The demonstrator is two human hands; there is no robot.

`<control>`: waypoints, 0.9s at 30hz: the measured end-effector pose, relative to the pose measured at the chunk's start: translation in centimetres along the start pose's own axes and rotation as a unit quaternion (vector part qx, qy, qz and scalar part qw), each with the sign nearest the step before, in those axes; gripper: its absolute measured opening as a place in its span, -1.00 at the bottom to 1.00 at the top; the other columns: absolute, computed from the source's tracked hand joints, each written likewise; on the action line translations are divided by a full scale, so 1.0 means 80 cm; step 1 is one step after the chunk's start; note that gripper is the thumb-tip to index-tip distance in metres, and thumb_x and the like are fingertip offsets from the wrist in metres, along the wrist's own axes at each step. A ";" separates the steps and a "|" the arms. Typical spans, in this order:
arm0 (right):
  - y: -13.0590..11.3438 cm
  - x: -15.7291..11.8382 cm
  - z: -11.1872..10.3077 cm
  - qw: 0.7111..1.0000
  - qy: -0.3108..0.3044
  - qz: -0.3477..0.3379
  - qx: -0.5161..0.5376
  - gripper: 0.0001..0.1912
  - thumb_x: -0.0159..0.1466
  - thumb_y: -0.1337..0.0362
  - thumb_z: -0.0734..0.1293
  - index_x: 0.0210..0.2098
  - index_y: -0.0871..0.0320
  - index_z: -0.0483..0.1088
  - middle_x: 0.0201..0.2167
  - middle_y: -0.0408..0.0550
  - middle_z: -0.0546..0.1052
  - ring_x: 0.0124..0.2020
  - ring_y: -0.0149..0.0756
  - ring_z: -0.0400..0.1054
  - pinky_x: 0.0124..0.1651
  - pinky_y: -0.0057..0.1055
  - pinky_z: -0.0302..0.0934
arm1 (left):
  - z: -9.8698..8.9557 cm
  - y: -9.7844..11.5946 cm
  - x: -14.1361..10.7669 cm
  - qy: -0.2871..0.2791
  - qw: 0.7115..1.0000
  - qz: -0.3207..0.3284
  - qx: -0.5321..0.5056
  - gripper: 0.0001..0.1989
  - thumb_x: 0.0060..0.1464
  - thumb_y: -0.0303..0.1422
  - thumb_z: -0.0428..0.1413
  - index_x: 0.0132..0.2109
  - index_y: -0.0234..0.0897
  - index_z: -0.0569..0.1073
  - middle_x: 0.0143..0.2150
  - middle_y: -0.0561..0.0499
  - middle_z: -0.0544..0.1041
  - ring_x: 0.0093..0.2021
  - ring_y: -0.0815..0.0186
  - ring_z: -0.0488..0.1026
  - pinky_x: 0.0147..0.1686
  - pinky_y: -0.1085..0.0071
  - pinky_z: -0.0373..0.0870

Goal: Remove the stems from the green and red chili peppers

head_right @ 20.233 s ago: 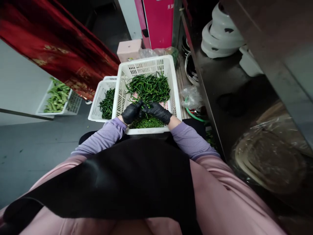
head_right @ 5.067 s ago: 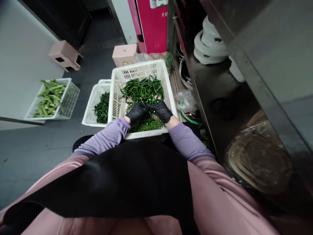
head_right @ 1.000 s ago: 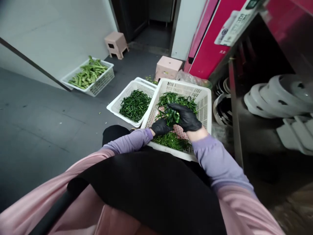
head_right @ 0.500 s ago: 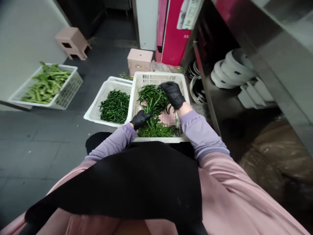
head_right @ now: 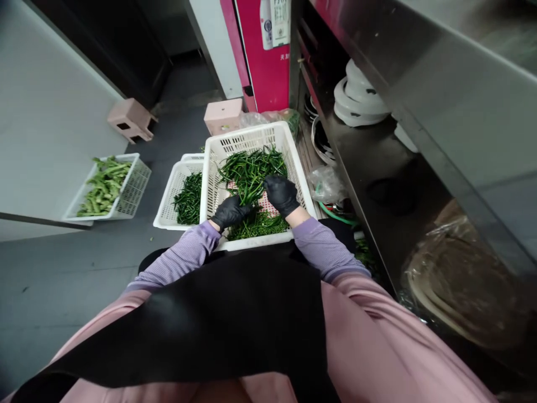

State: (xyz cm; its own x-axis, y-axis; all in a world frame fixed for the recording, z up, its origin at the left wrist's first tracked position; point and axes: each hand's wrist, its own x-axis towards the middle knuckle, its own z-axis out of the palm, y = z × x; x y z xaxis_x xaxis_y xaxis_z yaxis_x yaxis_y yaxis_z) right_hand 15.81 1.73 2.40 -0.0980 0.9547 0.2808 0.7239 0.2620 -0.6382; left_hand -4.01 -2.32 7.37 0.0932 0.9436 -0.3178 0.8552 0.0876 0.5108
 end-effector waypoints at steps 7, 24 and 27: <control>-0.005 0.011 -0.034 0.982 -0.053 0.066 -0.169 -0.66 0.57 0.24 0.29 0.00 0.29 0.68 -0.03 0.39 0.73 -0.02 0.08 0.62 -0.14 -0.26 0.24 | -0.002 0.042 -0.015 0.030 0.996 -0.041 0.072 -0.57 0.32 -0.17 0.38 0.24 -0.23 0.71 0.18 -0.21 0.77 0.27 -0.05 0.68 0.17 0.29 0.57; -0.004 -0.024 0.001 0.992 0.005 -0.099 0.079 -0.84 0.42 0.32 0.40 -0.28 0.14 0.62 -0.19 0.13 0.66 -0.06 -0.01 0.48 0.08 -0.10 0.34 | 0.023 0.051 -0.017 0.068 0.978 -0.020 0.197 -0.59 0.39 -0.10 0.28 0.18 -0.29 0.71 0.11 -0.28 0.76 0.21 -0.08 0.69 0.12 0.25 0.53; -0.018 -0.030 -0.007 0.985 -0.003 -0.143 -0.092 -0.71 0.48 0.41 0.28 -0.24 0.15 0.65 -0.16 0.23 0.64 0.00 0.08 0.43 0.12 -0.05 0.28 | 0.022 0.050 -0.018 0.082 0.975 0.000 0.208 -0.58 0.36 -0.08 0.31 0.16 -0.29 0.70 0.11 -0.31 0.75 0.21 -0.10 0.68 0.12 0.23 0.53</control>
State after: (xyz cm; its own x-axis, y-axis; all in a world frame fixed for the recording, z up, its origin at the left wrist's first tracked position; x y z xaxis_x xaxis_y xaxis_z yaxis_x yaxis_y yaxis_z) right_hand 15.40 -1.04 3.06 -0.3202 0.8462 0.4259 0.7778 0.4915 -0.3918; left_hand 0.17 -3.88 8.50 0.0392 0.9849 -0.1684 0.9912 -0.0170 0.1314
